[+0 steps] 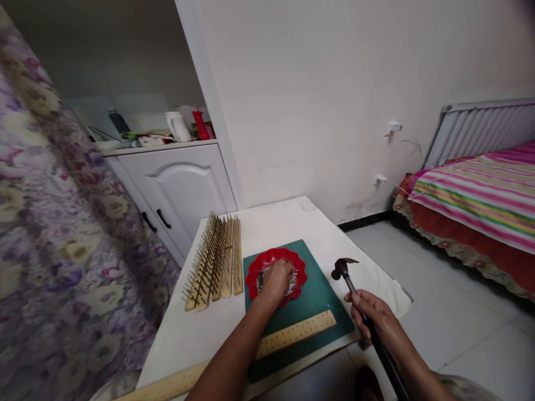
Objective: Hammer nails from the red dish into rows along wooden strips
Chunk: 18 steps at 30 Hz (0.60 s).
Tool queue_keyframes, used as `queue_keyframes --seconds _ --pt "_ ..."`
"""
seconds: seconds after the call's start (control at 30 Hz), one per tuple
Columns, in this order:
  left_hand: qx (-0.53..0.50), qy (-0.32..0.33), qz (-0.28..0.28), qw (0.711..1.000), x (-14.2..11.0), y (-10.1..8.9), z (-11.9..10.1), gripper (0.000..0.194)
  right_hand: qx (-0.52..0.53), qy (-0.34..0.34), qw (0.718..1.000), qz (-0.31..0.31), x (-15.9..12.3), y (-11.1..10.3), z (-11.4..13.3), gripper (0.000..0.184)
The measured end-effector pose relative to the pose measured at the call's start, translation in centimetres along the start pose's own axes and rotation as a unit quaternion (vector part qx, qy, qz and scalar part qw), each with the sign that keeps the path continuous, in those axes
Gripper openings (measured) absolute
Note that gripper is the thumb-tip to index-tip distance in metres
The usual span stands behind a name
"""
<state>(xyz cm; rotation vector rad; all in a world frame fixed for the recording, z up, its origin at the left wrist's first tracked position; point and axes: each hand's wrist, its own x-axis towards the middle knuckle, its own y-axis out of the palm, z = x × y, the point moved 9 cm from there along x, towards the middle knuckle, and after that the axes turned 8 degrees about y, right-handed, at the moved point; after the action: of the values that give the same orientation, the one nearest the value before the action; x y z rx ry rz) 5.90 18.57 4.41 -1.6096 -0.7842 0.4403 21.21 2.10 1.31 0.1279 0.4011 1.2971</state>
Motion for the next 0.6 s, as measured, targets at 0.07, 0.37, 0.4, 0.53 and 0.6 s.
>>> queue_keyframes --seconds 0.07,0.37,0.4,0.53,0.6 --pt "0.013 -0.008 0.012 1.0 0.6 0.7 0.3 0.017 -0.001 -0.001 1.0 0.005 0.0 0.3 0.1 0.032" --pt "0.059 0.001 0.044 0.997 1.2 2.0 0.9 0.02 0.003 -0.006 1.0 0.025 -0.2 0.6 0.2 0.033" --pt "0.06 0.005 0.044 0.997 1.2 2.0 0.9 0.02 0.001 -0.003 0.999 0.032 -0.2 0.7 0.2 0.033" --pt "0.06 0.014 0.048 0.997 1.7 2.2 1.0 0.021 -0.005 -0.005 1.0 0.016 -0.3 0.6 0.4 0.034" --pt "0.059 0.013 0.05 0.997 2.0 2.3 1.1 0.023 -0.004 -0.007 1.0 0.009 -0.4 0.6 0.5 0.034"
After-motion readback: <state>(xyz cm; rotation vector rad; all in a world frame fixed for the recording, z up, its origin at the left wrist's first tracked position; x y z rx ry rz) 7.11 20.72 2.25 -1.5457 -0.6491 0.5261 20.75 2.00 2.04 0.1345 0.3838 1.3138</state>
